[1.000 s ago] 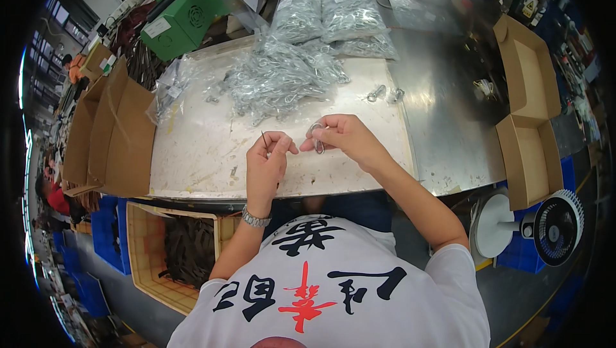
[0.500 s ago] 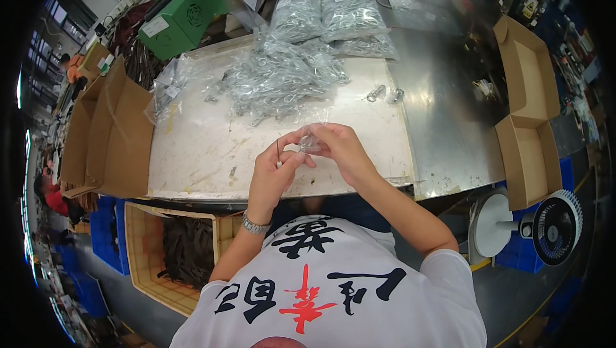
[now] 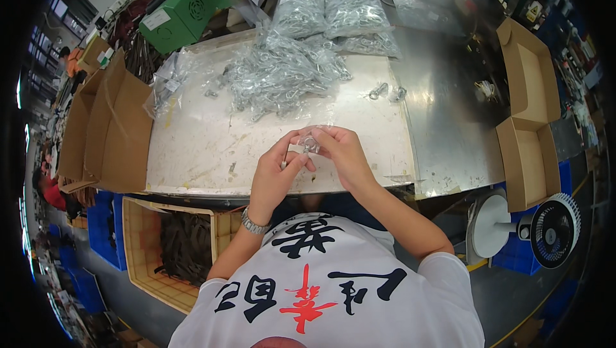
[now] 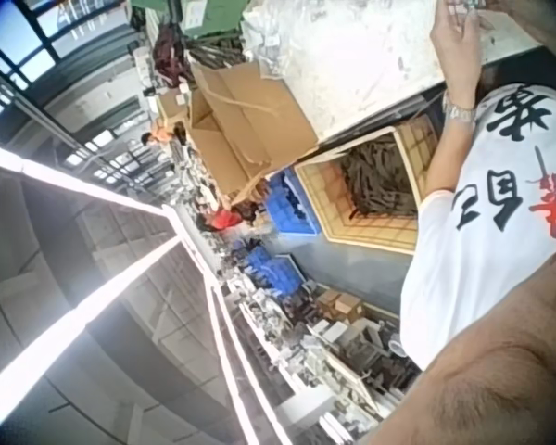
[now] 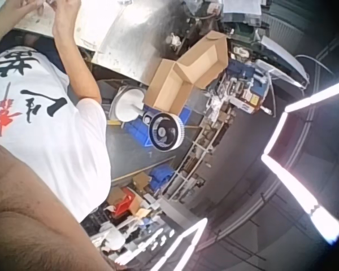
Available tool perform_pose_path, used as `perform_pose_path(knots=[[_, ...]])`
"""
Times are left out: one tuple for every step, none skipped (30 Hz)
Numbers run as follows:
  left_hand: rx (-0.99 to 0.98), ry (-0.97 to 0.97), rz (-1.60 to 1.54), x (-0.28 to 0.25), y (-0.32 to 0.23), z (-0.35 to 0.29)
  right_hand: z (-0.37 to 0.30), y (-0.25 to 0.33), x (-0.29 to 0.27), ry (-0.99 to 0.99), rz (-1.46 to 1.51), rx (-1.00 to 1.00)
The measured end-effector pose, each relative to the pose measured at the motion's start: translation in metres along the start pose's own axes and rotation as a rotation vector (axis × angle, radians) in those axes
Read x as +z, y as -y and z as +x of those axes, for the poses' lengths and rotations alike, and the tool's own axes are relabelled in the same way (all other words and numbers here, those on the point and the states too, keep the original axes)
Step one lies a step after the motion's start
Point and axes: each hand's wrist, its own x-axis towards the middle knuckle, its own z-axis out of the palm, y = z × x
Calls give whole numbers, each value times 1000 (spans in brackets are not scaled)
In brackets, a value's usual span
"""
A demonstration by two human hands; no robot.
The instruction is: The person repeatedly picks up small metal hardware pieces from a pile on a workbench and inserts them into small clear plastic bags. They handle the items one at a time, placing each bagged piece onto the table. The task continues throughout the clip with no visible final packaging or destination shown.
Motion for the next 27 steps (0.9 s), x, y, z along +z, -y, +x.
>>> perform_pose_path(knots=[[11, 21, 7, -1, 0, 0, 1, -3, -3, -17, 4, -4], [21, 42, 14, -2, 0, -1, 1, -5, -5, -33, 8, -9], [-5, 19, 27, -5, 1, -2, 1, -4, -5, -40, 25, -16], [-30, -3, 41, -7, 1, -4, 1, -3, -6, -47, 42, -23], [-56, -26, 54, -10, 2, -6, 1, -1, -5, -54, 60, -31], [-104, -34, -22, -12, 1, -7, 0, 2, -5, -72, 62, -24], [-152, -43, -98, -14, -1, -9, 0, 7, -4, -91, 65, -17], [-201, -51, -174, -15, -2, -10, 0, 10, -3, -110, 68, -11], [-144, -60, -182, -16, 4, -9, 0, 10, -3, -103, 78, -4], [-87, -69, -189, -16, 15, -8, 0, 11, -2, -96, 88, 4], [-21, -73, -152, -17, 20, -7, 0, 10, -2, -90, 99, 11], [44, -78, -118, -18, 25, -6, 0, 10, -2, -82, 100, 13], [119, -79, -40, -20, 27, -4, 0, 9, -1, -74, 101, 14], [193, -80, 38, -21, 28, -3, 0, 8, -1, -66, 103, 16], [79, -102, -77, -19, 20, -3, 0, 7, -1, -63, 105, 15], [-36, -125, -192, -15, 3, -6, -1, 7, -1, -59, 107, 15], [-152, -148, -306, -12, -5, -7, -1, 6, 0, -55, 110, 15], [-133, -156, -333, -11, -5, -6, -1, 7, 1, -54, 107, 15], [-114, -164, -359, -11, -6, -5, -2, 8, 2, -54, 105, 14], [-95, -171, -386, -10, -6, -4, -2, 8, 3, -54, 103, 14], [-79, -178, -385, -8, -7, -3, -2, 7, 3, -54, 95, 6], [-63, -185, -385, -6, -8, -2, -1, 4, 2, -53, 88, -1], [-47, -192, -384, -4, -9, -1, 0, 2, 2, -53, 80, -9], [-52, -198, -369, -3, -7, -1, 0, 2, 2, -44, 73, -20], [-55, -204, -354, -2, -3, 0, 1, 1, 3, -35, 65, -31], [-59, -209, -338, -1, -2, 1, 1, 0, 4, -25, 57, -42], [-54, -216, -303, 1, -3, 1, 2, -2, 4, -31, 63, -47]])
